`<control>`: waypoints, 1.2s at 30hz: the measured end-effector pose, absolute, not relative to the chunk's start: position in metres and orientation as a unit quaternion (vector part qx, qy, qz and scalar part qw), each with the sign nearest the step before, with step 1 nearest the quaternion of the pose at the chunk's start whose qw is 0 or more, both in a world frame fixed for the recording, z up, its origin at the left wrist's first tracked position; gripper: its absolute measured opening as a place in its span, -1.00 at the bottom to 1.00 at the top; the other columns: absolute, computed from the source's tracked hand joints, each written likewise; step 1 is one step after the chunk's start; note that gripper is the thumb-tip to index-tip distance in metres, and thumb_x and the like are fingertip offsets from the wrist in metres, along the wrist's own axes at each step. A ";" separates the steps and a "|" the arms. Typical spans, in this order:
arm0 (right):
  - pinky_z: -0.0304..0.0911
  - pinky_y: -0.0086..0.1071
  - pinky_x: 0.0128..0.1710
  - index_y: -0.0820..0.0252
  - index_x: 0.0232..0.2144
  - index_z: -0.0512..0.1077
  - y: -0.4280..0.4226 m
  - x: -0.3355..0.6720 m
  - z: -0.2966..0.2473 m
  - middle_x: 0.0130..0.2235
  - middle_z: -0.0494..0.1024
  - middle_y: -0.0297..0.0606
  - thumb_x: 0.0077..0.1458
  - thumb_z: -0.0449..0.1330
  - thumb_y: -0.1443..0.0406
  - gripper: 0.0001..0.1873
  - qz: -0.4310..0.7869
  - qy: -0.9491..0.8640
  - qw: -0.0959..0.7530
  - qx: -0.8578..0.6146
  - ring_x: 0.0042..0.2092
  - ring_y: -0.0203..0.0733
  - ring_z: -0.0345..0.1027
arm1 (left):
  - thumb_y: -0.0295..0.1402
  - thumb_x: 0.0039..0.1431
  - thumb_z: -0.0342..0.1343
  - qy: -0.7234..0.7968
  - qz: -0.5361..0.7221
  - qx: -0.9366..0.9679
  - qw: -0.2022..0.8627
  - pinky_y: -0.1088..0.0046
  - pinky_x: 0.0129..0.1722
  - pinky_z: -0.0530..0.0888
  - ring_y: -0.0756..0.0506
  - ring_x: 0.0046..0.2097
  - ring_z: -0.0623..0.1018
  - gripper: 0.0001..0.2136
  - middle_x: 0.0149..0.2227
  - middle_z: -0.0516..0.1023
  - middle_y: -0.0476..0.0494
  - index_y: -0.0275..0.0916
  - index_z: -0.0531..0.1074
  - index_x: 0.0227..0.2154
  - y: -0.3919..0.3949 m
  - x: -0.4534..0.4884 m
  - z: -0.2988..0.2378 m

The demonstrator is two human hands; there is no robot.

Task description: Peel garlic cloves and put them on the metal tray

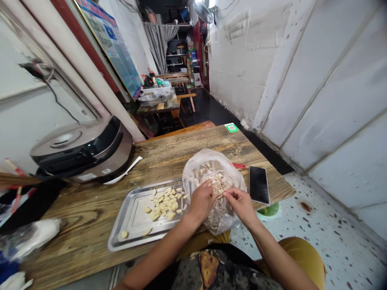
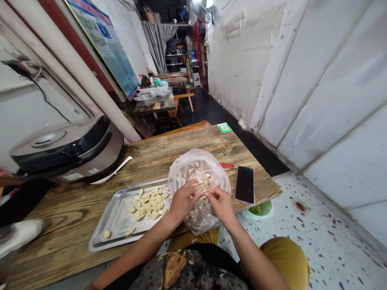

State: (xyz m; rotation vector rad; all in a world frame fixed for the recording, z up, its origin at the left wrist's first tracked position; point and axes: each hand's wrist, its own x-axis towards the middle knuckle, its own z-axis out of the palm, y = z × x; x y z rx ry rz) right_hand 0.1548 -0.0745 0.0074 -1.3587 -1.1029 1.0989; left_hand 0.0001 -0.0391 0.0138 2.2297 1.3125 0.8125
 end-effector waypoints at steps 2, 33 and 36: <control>0.14 -0.45 -0.52 0.25 -0.52 0.46 -0.074 0.155 0.006 -0.56 0.44 -0.32 -0.11 0.23 0.06 -0.66 0.441 -0.468 0.515 -0.566 -0.53 -0.30 0.22 | -0.43 0.02 0.14 0.431 0.304 0.799 0.290 0.38 -0.22 0.45 -0.06 -0.30 0.52 -0.82 0.02 0.40 -0.23 -0.24 0.46 -0.26 -0.043 0.003 0.014; -0.15 0.09 -0.06 0.28 0.22 -0.13 -0.039 0.237 -0.013 -0.12 0.39 0.18 -0.20 0.13 -0.18 0.09 -0.054 -0.401 0.061 -0.913 -0.02 0.30 0.18 | -0.36 0.23 -0.08 0.436 0.303 0.819 0.216 0.37 -0.14 0.46 -0.10 -0.18 0.53 -0.76 -0.20 0.56 -0.17 -0.24 0.44 -0.14 -0.063 -0.011 -0.002; -0.16 0.12 -0.06 0.33 0.22 -0.11 -0.037 0.238 -0.014 -0.14 0.40 0.20 -0.24 0.14 -0.18 0.12 -0.050 -0.392 0.060 -0.917 -0.04 0.31 0.21 | -0.36 0.23 -0.09 0.428 0.299 0.823 0.222 0.36 -0.14 0.47 -0.10 -0.18 0.53 -0.76 -0.20 0.56 -0.17 -0.23 0.44 -0.15 -0.066 -0.010 -0.003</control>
